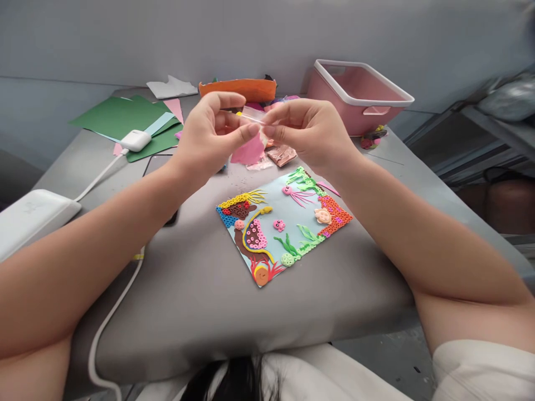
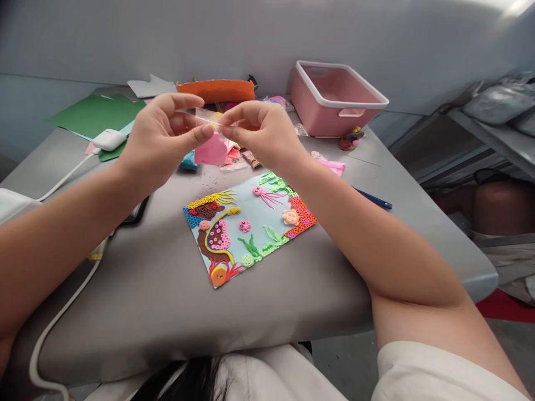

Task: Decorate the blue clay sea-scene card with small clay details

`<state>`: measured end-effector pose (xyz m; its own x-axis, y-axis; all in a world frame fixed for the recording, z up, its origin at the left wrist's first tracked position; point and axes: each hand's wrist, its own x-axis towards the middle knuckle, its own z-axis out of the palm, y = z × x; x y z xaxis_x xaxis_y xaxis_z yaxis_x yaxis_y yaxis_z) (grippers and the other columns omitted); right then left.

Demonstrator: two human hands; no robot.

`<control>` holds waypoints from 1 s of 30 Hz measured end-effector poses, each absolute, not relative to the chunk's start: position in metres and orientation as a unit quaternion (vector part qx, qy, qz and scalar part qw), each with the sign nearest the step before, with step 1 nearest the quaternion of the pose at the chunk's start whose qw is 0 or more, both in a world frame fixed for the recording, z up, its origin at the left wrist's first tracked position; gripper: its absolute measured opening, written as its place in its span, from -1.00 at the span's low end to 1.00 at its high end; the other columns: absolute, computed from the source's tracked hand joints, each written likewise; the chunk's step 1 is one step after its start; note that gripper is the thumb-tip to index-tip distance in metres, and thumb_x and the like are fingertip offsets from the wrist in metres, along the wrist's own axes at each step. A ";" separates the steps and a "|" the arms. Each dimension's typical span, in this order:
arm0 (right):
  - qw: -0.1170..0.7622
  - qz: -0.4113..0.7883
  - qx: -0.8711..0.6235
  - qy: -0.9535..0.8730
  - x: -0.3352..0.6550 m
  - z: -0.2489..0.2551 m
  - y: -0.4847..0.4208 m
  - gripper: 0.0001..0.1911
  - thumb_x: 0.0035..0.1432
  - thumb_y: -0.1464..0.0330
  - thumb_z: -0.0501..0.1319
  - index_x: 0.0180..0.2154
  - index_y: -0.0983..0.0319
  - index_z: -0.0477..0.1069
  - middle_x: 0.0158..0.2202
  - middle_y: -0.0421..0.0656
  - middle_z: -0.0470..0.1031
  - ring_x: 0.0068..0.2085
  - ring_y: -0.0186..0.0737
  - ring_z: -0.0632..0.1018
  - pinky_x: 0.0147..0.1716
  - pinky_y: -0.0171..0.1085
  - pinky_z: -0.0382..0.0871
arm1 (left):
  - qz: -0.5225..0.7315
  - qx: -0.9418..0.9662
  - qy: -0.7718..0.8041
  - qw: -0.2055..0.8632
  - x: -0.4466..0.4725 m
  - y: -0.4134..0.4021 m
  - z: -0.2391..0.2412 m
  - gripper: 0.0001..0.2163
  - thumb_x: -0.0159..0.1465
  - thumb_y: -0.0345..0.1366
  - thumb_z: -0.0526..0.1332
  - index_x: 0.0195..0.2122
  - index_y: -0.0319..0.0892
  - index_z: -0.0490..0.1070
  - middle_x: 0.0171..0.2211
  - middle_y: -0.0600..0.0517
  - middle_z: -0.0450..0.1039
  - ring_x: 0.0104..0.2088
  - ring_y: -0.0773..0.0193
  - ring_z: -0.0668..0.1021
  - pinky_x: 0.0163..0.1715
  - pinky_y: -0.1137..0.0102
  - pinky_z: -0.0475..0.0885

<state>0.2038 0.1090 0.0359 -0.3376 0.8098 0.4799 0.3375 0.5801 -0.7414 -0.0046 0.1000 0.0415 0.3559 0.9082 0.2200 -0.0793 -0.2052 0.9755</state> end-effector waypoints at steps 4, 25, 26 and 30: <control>0.527 0.334 -0.369 -0.689 0.197 0.042 0.105 -0.64 0.08 0.15 0.51 -0.16 0.13 0.49 -0.32 -0.20 0.61 -0.23 -0.16 0.65 -0.17 -0.14 0.58 | 0.493 0.614 0.335 0.518 -0.004 0.101 0.042 -0.66 0.06 -0.17 0.58 -0.27 -0.13 0.49 -0.25 0.08 0.59 0.01 -0.01 0.52 0.09 0.09 0.36; 0.500 0.285 -0.394 -0.717 0.193 0.035 0.101 -0.58 0.24 0.07 0.38 -0.45 0.21 0.35 -0.50 -0.22 0.42 -0.44 -0.34 0.46 -0.38 -0.22 0.49 | 0.446 0.680 0.367 0.452 -0.003 0.093 0.046 -0.65 0.16 0.02 0.47 -0.25 -0.14 0.51 -0.18 0.01 0.61 0.20 -0.16 0.39 0.23 -0.02 0.31; 0.493 0.286 -0.392 -0.722 0.192 0.036 0.100 -0.62 0.25 0.11 0.36 -0.44 0.22 0.37 -0.49 -0.21 0.42 -0.43 -0.32 0.47 -0.37 -0.21 0.49 | 0.448 0.684 0.371 0.441 -0.003 0.093 0.046 -0.67 0.15 -0.02 0.48 -0.29 -0.14 0.50 -0.21 0.02 0.60 0.18 -0.15 0.40 0.23 -0.02 0.29; 0.465 0.288 -0.381 -0.745 0.191 0.039 0.099 -0.76 0.28 0.20 0.31 -0.34 0.22 0.44 -0.38 -0.16 0.49 -0.29 -0.22 0.54 -0.26 -0.14 0.52 | 0.454 0.703 0.372 0.400 -0.001 0.093 0.047 -0.71 0.14 -0.07 0.49 -0.36 -0.14 0.48 -0.29 0.02 0.55 0.04 -0.08 0.43 0.20 0.00 0.28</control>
<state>0.1910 0.0988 0.0385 -0.2768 0.8357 0.4744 0.3005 0.5442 -0.7833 -0.0005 0.0932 0.0473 0.3101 0.8876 0.3407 0.1602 -0.4020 0.9015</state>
